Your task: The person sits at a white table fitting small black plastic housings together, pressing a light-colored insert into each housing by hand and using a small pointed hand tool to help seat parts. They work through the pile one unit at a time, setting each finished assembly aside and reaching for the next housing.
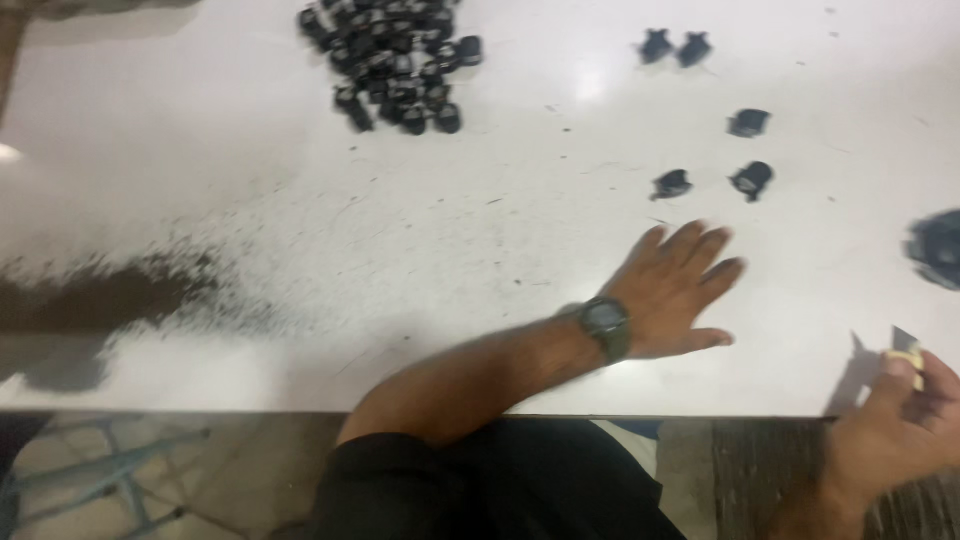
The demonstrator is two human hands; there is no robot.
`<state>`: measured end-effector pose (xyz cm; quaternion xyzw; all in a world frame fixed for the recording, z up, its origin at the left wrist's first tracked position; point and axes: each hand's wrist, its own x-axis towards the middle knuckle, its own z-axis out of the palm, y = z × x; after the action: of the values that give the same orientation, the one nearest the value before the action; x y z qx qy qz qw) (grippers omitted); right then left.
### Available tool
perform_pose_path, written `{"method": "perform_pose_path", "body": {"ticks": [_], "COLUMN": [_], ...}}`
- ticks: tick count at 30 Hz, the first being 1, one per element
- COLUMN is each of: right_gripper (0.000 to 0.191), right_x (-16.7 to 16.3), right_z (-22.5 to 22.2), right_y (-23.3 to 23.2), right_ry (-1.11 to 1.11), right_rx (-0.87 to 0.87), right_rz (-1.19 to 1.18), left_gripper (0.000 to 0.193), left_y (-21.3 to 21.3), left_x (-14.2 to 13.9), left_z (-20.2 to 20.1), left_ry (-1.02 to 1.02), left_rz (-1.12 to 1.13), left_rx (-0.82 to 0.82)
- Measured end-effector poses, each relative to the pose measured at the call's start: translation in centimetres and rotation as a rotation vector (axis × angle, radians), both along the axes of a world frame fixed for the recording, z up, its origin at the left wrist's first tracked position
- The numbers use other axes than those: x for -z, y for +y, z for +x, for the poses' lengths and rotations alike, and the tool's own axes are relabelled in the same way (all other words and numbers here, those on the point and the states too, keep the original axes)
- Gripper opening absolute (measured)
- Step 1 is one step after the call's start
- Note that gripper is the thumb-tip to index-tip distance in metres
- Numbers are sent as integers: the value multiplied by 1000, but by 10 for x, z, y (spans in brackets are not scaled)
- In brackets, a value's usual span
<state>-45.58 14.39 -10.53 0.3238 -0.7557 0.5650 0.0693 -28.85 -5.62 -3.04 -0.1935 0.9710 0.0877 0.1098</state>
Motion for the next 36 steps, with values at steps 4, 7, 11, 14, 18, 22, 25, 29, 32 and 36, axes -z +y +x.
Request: {"method": "perform_pose_path", "body": {"ticks": [4, 7, 11, 14, 18, 22, 25, 29, 32, 36], "right_gripper": [15, 18, 15, 20, 24, 19, 9, 19, 19, 14], "right_x": [-21, -51, -80, -77, -64, -54, -50, -49, -56, -64], "right_z": [12, 40, 100, 132, 140, 150, 153, 171, 175, 177], "right_y": [-6, -27, -96, -166, -221, -246, -224, -216, -225, -228], "right_ry": [-73, -282, 189, 453, 423, 410, 573, 500, 473, 330], "right_rx": [-119, -386, -976, -1054, -923, -981, -1055, -1155, -1070, -1044], "right_rz": [235, 229, 400, 522, 392, 310, 393, 460, 456, 190], "left_gripper": [81, 71, 68, 80, 88, 88, 97, 86, 80, 112], "left_y": [28, 45, -6, -89, -139, -70, 11, 44, -7, -141], "left_x": [-5, -20, -33, -43, -49, -28, -13, -16, -28, -49], "left_z": [191, 296, 352, 327, 297, 319, 369, 423, 413, 358], "left_ry": [292, 263, 233, 259, 244, 80, 32, 102, 204, 347], "left_rz": [21, 82, -94, -147, -179, 14, -143, 227, 156, -122], "left_rx": [-177, -323, -586, -639, -634, -447, -211, -280, -534, -765]}}
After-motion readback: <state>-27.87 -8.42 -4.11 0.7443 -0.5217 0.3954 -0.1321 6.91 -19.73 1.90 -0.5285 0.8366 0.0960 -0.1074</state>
